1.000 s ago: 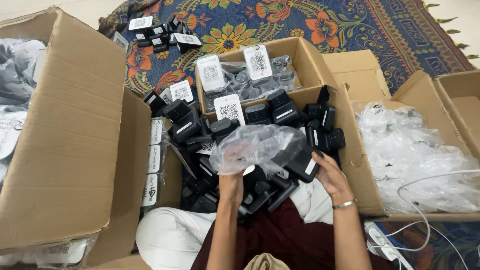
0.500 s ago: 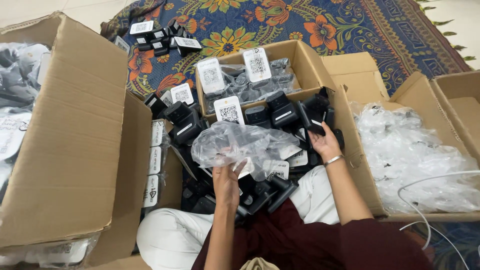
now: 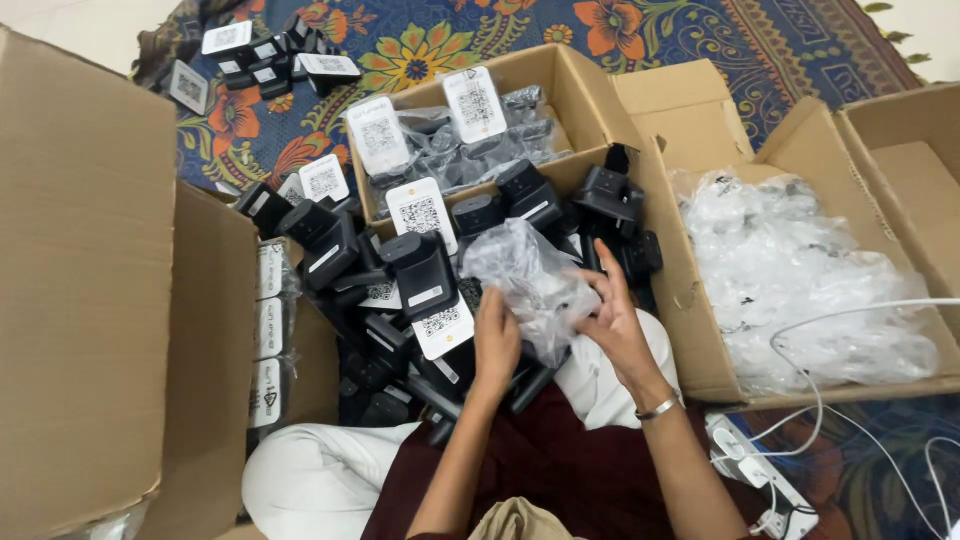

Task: The person sorts QR-coded electronic devices into different cardboard boxes.

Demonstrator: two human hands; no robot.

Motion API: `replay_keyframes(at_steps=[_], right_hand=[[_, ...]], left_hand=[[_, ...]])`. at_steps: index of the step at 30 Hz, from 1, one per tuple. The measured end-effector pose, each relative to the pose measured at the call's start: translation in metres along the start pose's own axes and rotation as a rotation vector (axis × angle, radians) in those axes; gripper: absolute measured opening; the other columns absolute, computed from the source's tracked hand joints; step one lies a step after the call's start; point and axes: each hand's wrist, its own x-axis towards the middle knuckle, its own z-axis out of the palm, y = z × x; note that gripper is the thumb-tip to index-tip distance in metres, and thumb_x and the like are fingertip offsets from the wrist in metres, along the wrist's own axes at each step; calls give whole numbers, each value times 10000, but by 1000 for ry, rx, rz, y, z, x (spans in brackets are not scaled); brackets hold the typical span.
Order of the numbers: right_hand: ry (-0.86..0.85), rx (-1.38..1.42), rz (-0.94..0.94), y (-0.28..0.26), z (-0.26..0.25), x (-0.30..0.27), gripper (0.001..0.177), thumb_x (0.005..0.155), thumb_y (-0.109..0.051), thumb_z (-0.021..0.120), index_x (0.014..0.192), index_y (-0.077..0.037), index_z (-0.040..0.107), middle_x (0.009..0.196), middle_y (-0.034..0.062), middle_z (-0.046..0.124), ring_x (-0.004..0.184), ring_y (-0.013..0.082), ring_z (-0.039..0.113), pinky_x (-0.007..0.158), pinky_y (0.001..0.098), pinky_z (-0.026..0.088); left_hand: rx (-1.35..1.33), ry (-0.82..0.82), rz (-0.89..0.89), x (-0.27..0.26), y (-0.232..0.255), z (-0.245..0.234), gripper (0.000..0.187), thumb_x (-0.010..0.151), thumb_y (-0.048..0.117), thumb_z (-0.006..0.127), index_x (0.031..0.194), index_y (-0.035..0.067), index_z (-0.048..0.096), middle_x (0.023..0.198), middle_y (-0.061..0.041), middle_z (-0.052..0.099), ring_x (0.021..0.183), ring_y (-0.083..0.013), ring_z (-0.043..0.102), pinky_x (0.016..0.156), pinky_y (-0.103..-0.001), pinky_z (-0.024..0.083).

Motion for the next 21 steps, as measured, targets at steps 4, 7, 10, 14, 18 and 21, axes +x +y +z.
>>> replay_keyframes(at_steps=[4, 7, 10, 14, 18, 21], right_hand=[[12, -307, -51, -13, -22, 16, 1026, 757, -20, 790, 1583, -195, 208, 1468, -7, 485, 1163, 141, 628, 929, 295, 553], [42, -696, -141, 1, -67, 23, 548, 830, 47, 783, 1354, -76, 680, 1278, 91, 651, 1169, 190, 657, 930, 301, 562], [465, -1064, -300, -19, -100, 33, 395, 836, 63, 708, 1214, -48, 717, 1228, 99, 664, 1188, 275, 667, 1039, 350, 528], [355, -1317, -506, -12, -201, 58, 603, 970, -88, 625, 1491, 157, 451, 1484, 313, 453, 1382, 469, 416, 1163, 435, 309], [135, -945, 337, 69, -343, 73, 539, 1068, -401, 464, 1412, 6, 548, 1474, 156, 584, 1382, 245, 516, 1166, 330, 345], [-54, -1026, 469, 115, -432, 72, 592, 1041, -469, 436, 1390, -19, 599, 1409, 121, 639, 1286, 221, 582, 1093, 333, 422]], left_hand=[[-67, -381, -147, -5, 54, 17, 320, 925, -43, 488, 1216, 3, 612, 1200, -254, 679, 1138, -458, 649, 942, -479, 525], [-152, -487, -121, 8, 98, 12, 321, 979, -17, 551, 1298, 5, 557, 1206, -249, 667, 1128, -437, 649, 959, -473, 520], [-310, -453, -91, 28, 146, -3, 517, 951, -18, 549, 1456, 30, 451, 1287, -239, 608, 1091, -360, 681, 914, -439, 535], [-310, -499, -73, 30, 156, 8, 534, 969, -36, 530, 1486, 55, 433, 1278, -224, 604, 1092, -317, 701, 928, -430, 540], [-306, -525, -75, 28, 161, 20, 537, 989, -46, 525, 1504, 57, 416, 1278, -213, 594, 1103, -296, 708, 958, -427, 530], [-379, -501, -42, 24, 153, 33, 539, 978, -63, 509, 1496, 52, 411, 1329, -209, 562, 1115, -279, 716, 949, -413, 543]])
